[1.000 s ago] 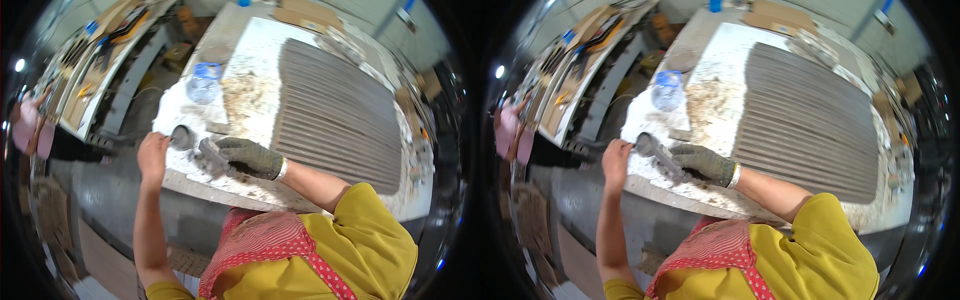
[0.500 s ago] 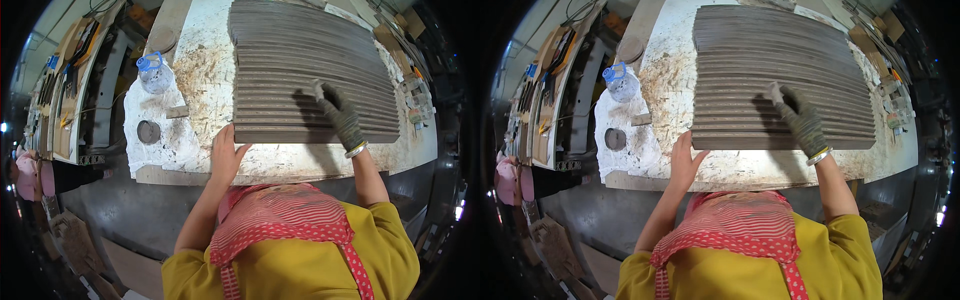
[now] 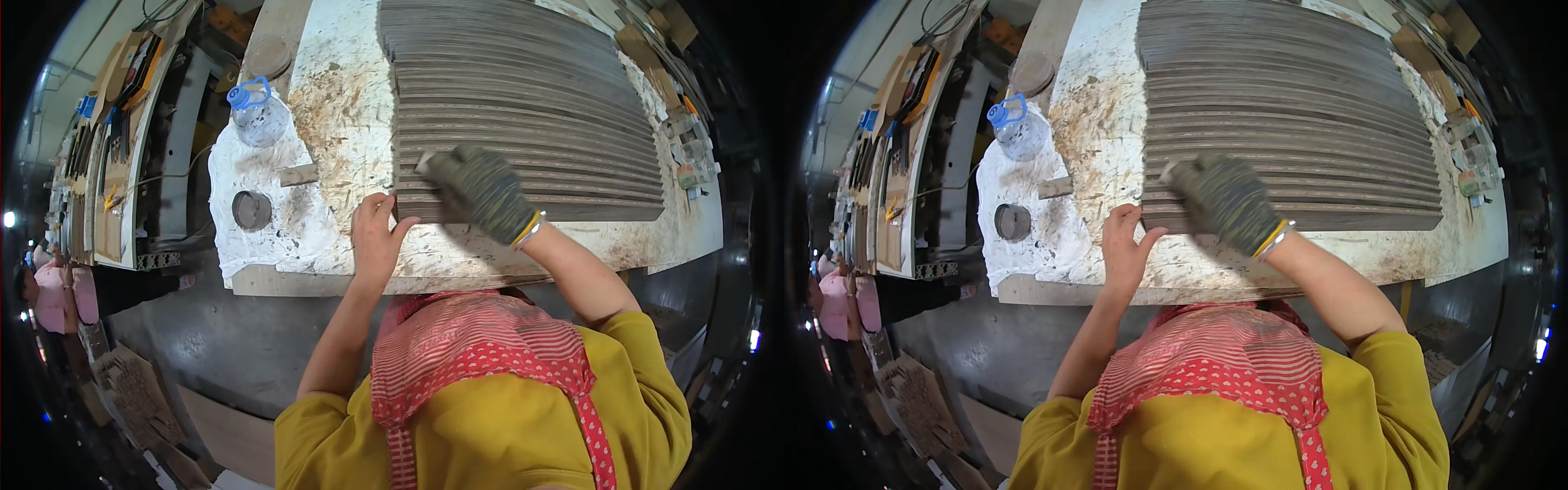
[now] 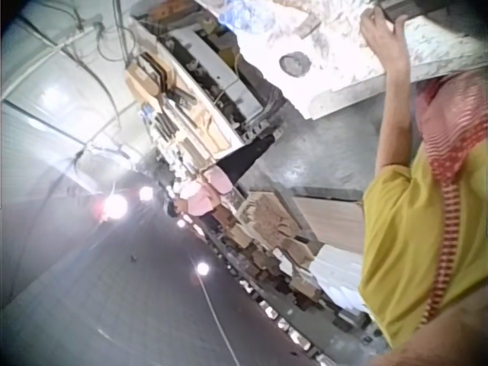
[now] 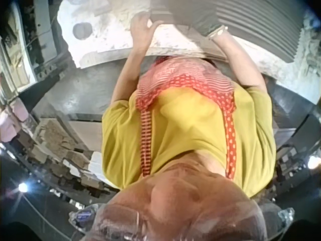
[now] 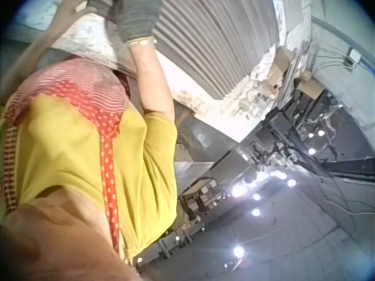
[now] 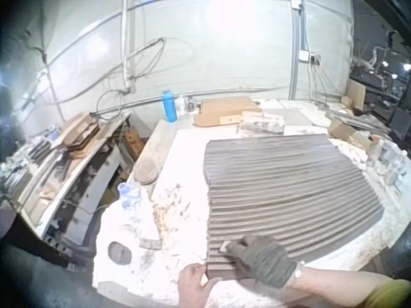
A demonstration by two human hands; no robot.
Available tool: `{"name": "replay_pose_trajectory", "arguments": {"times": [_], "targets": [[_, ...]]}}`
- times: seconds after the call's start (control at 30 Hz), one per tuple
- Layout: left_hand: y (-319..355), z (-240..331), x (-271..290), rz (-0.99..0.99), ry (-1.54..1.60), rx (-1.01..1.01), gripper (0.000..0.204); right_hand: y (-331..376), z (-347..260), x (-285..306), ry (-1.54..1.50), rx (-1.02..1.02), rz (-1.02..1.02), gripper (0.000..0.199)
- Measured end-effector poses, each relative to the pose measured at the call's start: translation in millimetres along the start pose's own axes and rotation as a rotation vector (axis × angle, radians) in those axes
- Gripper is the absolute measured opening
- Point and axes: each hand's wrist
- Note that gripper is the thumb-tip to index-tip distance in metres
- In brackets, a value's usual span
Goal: The person wipes a corrugated wood panel with a cloth and then uses a small sanding block to sand the edges and surfaces of the panel.
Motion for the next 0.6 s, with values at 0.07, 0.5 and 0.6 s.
{"name": "replay_pose_trajectory", "arguments": {"times": [0.07,0.5,0.6], "targets": [[-0.2,-3.3,1.6,-0.001,0.004,-0.015,0.052,-3.0,4.4,-3.0,0.099,-0.192,0.017,0.035],[-12.9,-21.0,3.5,-0.012,0.026,-0.1,0.041,27.8,-11.3,-2.2,-0.038,0.029,-0.021,0.045],[-11.9,-16.9,7.3,-0.038,-0.006,-0.085,0.043,53.6,13.5,30.9,-0.006,-0.182,-0.048,0.048]]}}
Point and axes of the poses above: each hand's wrist, its own y-axis away from the middle knuckle, its own x-axis out of the back of the hand, z = x × y, and after that the axes turned 9 degrees about -z, right-handed
